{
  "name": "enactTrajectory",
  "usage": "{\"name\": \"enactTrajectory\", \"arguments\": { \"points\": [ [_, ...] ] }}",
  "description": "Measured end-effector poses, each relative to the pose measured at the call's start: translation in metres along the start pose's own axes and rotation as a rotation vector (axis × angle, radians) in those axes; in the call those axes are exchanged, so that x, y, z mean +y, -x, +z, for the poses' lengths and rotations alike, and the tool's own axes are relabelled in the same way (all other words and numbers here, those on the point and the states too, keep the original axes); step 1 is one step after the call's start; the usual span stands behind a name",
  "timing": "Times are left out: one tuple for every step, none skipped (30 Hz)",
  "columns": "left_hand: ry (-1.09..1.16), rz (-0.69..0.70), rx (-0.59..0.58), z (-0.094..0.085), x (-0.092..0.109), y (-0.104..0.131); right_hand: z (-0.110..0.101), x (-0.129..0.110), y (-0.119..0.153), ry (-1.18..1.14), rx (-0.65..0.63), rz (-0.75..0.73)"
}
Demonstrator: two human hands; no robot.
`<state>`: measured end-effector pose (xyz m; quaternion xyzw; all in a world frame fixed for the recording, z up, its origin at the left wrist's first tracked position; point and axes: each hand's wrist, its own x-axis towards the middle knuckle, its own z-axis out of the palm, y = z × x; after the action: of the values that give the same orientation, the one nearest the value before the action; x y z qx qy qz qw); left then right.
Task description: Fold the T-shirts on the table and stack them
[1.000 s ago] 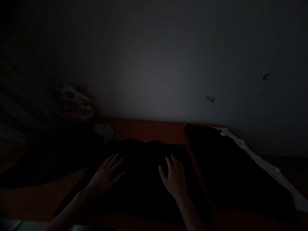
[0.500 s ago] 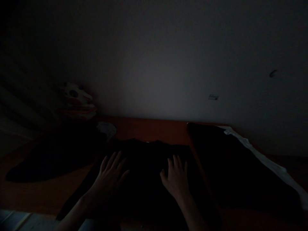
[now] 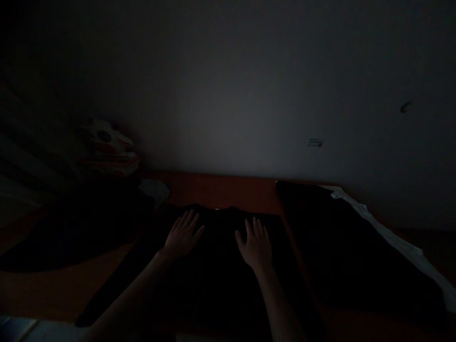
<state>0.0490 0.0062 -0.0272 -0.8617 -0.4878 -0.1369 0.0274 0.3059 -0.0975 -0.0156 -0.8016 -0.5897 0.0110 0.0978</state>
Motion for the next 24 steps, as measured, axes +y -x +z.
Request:
{"name": "enactTrajectory", "arguments": {
  "points": [
    [-0.022,-0.007,-0.014,-0.003,-0.016,0.003,0.0,0.012,-0.002,0.011,-0.003,0.027],
    [-0.044,-0.009,-0.027,-0.007,-0.032,0.006,0.0,0.023,-0.004,0.014,-0.003,0.054],
    [-0.064,-0.002,-0.037,-0.01,-0.045,0.008,0.0,0.032,-0.005,0.012,0.0,0.08],
    [-0.079,-0.005,-0.036,-0.013,-0.055,0.009,0.001,0.039,-0.007,0.006,0.003,0.101],
    [-0.087,-0.029,-0.024,-0.014,-0.062,0.009,0.001,0.043,-0.007,-0.003,0.01,0.119],
    [-0.091,-0.074,-0.001,-0.015,-0.066,0.007,0.002,0.045,-0.008,-0.013,0.021,0.136],
    [-0.094,-0.138,0.028,-0.016,-0.067,0.006,0.001,0.046,-0.008,-0.022,0.039,0.158],
    [-0.099,-0.211,0.059,-0.016,-0.067,0.004,0.001,0.046,-0.008,-0.027,0.061,0.187],
    [-0.109,-0.277,0.083,-0.016,-0.064,0.002,-0.001,0.045,-0.008,-0.028,0.084,0.224],
    [-0.122,-0.322,0.098,-0.017,-0.062,0.001,-0.003,0.044,-0.008,-0.026,0.104,0.256],
    [-0.133,-0.342,0.104,-0.017,-0.059,0.0,-0.005,0.042,-0.007,-0.023,0.119,0.279],
    [-0.139,-0.351,0.105,-0.018,-0.057,0.0,-0.007,0.041,-0.005,-0.022,0.127,0.292],
    [-0.138,-0.351,0.1,-0.019,-0.056,0.0,-0.01,0.04,-0.004,-0.022,0.131,0.294],
    [-0.129,-0.347,0.094,-0.019,-0.056,0.001,-0.013,0.039,-0.002,-0.022,0.137,0.29],
    [-0.112,-0.343,0.088,-0.019,-0.058,0.001,-0.016,0.038,0.0,-0.02,0.145,0.285],
    [-0.09,-0.339,0.088,-0.018,-0.059,0.001,-0.019,0.038,0.003,-0.016,0.154,0.281],
    [-0.063,-0.331,0.094,-0.017,-0.062,0.001,-0.021,0.037,0.006,-0.009,0.159,0.276],
    [-0.034,-0.316,0.11,-0.016,-0.064,0.001,-0.023,0.036,0.01,0.001,0.161,0.273],
    [-0.005,-0.296,0.134,-0.014,-0.067,0.0,-0.026,0.036,0.013,0.01,0.159,0.275],
    [0.024,-0.272,0.161,-0.013,-0.069,-0.001,-0.027,0.035,0.017,0.019,0.157,0.282],
    [0.053,-0.25,0.182,-0.012,-0.072,-0.001,-0.029,0.034,0.022,0.027,0.153,0.293],
    [0.081,-0.233,0.193,-0.011,-0.074,-0.002,-0.031,0.034,0.026,0.033,0.148,0.303],
    [0.107,-0.221,0.189,-0.011,-0.077,-0.002,-0.032,0.035,0.03,0.038,0.141,0.31],
    [0.129,-0.211,0.171,-0.012,-0.079,-0.002,-0.034,0.036,0.034,0.039,0.132,0.308]
  ]
}}
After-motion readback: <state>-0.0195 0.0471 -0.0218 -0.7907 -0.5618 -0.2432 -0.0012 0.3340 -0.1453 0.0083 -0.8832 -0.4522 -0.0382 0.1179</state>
